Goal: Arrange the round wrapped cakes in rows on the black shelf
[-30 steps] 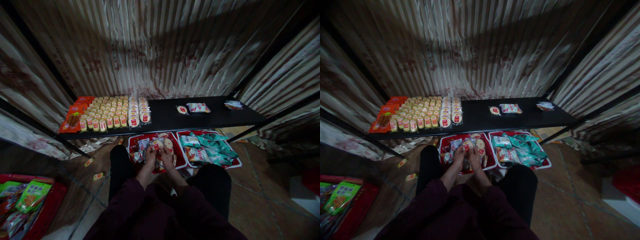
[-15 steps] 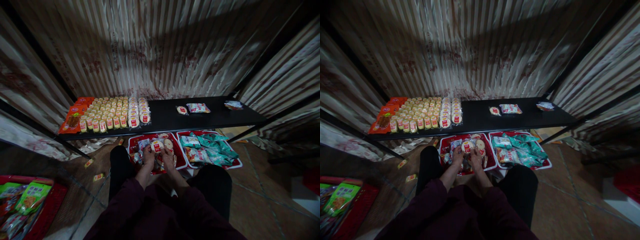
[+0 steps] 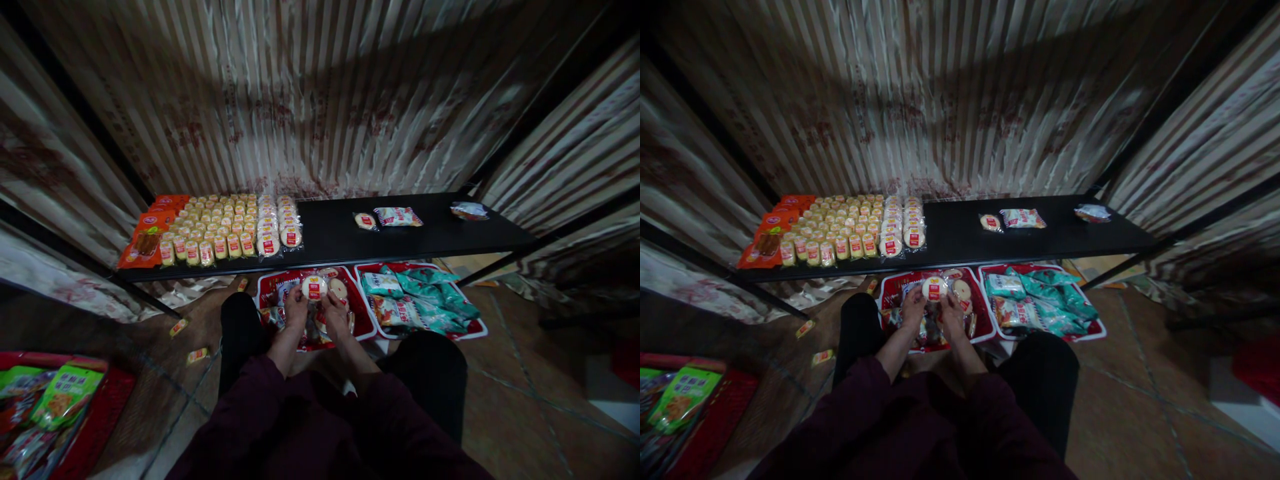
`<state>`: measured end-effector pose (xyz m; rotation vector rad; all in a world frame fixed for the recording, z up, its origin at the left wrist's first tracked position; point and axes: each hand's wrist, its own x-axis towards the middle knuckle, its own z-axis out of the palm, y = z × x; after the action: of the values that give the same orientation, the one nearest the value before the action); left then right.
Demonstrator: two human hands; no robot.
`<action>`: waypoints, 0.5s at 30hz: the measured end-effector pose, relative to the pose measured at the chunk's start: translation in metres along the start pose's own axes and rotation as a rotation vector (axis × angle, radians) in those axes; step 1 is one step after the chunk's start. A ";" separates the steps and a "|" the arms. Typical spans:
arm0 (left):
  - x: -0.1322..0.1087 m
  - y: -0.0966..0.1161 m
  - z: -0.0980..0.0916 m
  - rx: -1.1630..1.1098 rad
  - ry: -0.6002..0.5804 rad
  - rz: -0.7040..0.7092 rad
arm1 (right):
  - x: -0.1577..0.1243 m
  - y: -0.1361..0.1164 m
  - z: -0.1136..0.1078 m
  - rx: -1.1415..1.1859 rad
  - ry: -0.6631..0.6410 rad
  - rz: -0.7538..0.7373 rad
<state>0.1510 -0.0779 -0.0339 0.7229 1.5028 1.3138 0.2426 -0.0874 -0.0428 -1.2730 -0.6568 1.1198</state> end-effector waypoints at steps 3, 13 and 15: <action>0.000 0.001 0.000 -0.012 -0.023 -0.025 | 0.003 -0.002 0.002 -0.013 -0.001 0.014; 0.012 0.006 0.002 -0.016 0.012 0.037 | 0.004 -0.021 0.012 -0.031 -0.071 0.062; 0.014 0.004 0.001 0.016 0.033 0.067 | 0.003 -0.023 0.014 -0.030 -0.072 0.067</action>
<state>0.1459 -0.0640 -0.0336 0.7704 1.5281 1.3712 0.2383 -0.0768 -0.0180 -1.2931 -0.6907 1.2190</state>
